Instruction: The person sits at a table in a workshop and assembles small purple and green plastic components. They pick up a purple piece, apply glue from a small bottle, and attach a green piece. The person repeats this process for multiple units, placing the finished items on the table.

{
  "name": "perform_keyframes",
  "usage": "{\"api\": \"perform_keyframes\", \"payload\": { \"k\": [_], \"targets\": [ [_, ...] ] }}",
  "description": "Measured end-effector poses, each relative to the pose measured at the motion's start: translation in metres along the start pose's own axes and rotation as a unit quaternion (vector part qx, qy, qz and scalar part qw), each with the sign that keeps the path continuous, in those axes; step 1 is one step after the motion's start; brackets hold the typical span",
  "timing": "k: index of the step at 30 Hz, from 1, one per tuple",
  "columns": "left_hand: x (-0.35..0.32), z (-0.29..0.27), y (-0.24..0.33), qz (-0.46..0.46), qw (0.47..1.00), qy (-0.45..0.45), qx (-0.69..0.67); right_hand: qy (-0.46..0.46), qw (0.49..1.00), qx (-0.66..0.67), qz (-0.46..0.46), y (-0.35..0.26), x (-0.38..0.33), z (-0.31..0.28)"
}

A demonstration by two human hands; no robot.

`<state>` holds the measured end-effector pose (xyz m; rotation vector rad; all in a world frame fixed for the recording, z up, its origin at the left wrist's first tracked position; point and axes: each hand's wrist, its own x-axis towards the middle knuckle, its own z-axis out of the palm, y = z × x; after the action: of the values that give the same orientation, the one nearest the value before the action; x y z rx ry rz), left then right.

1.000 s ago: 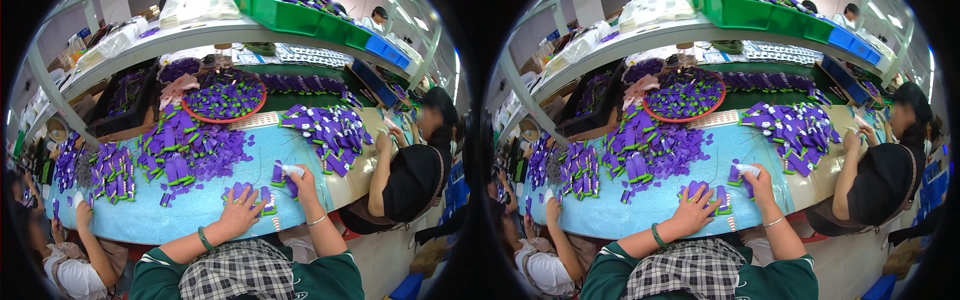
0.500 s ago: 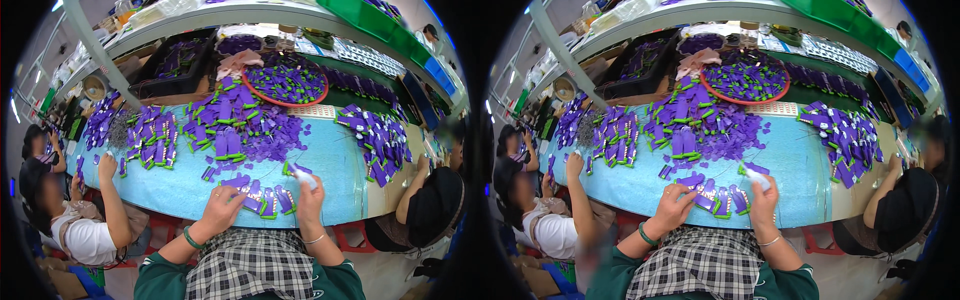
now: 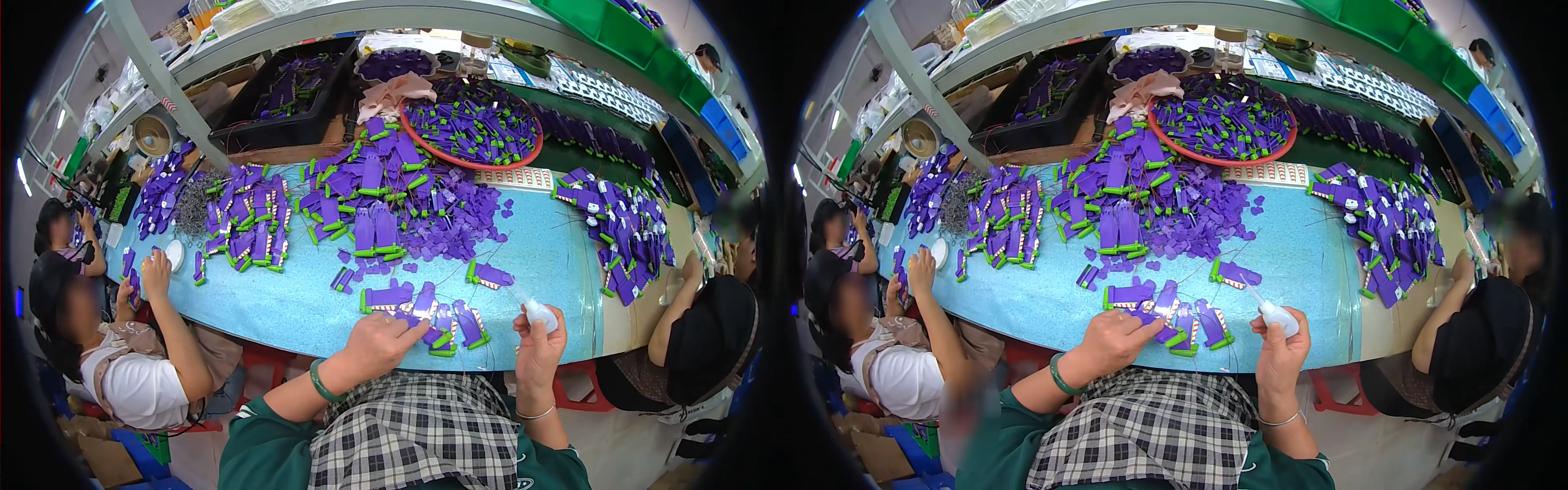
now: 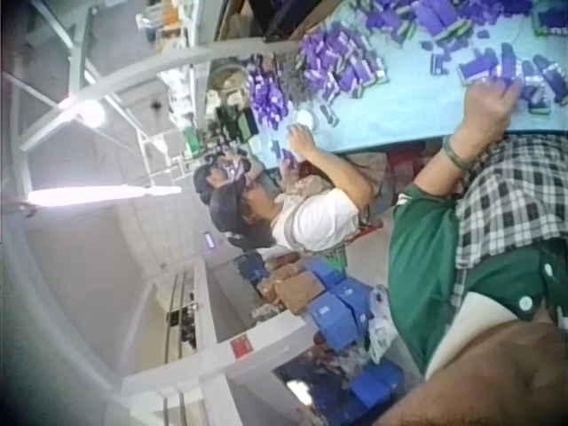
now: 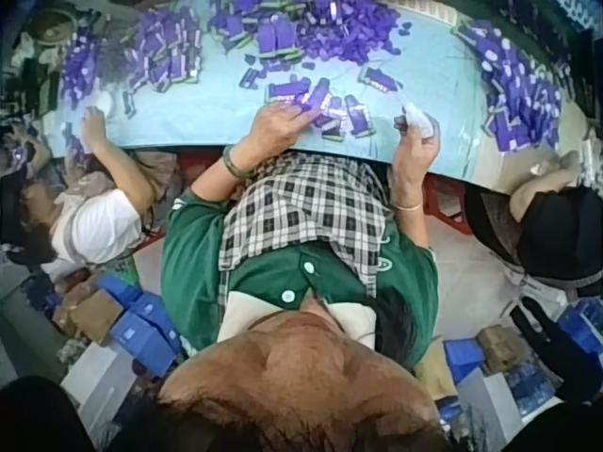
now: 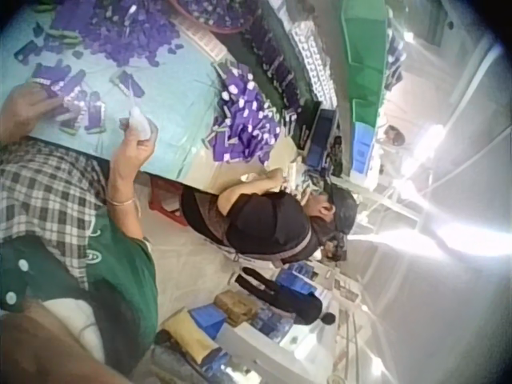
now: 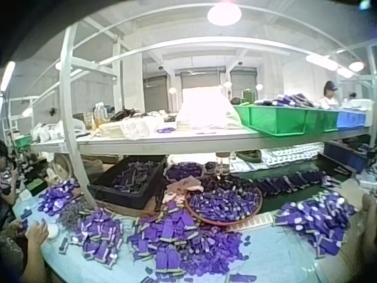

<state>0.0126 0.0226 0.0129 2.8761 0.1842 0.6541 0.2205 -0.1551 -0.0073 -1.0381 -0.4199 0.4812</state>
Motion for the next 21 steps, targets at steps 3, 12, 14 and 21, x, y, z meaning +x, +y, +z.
{"api": "perform_keyframes", "payload": {
  "k": [3, 12, 14, 21],
  "targets": [
    [-0.008, -0.016, -0.004, -0.059, 0.990, 0.045, -0.118, -0.002, 1.000, -0.007, -0.009, -0.004, 0.003, -0.003],
    [-0.006, -0.065, -0.010, -0.247, 0.697, 0.267, -0.617, -0.013, 0.999, 0.031, 0.010, -0.016, 0.006, 0.016],
    [0.001, -0.067, -0.014, -0.334, 0.742, 0.231, -0.534, -0.021, 0.999, 0.031, 0.008, -0.018, 0.003, 0.016],
    [-0.010, 0.007, -0.041, -0.237, 0.971, -0.006, -0.034, -0.053, 0.999, 0.003, -0.009, -0.024, -0.004, 0.017]
  ]
}}
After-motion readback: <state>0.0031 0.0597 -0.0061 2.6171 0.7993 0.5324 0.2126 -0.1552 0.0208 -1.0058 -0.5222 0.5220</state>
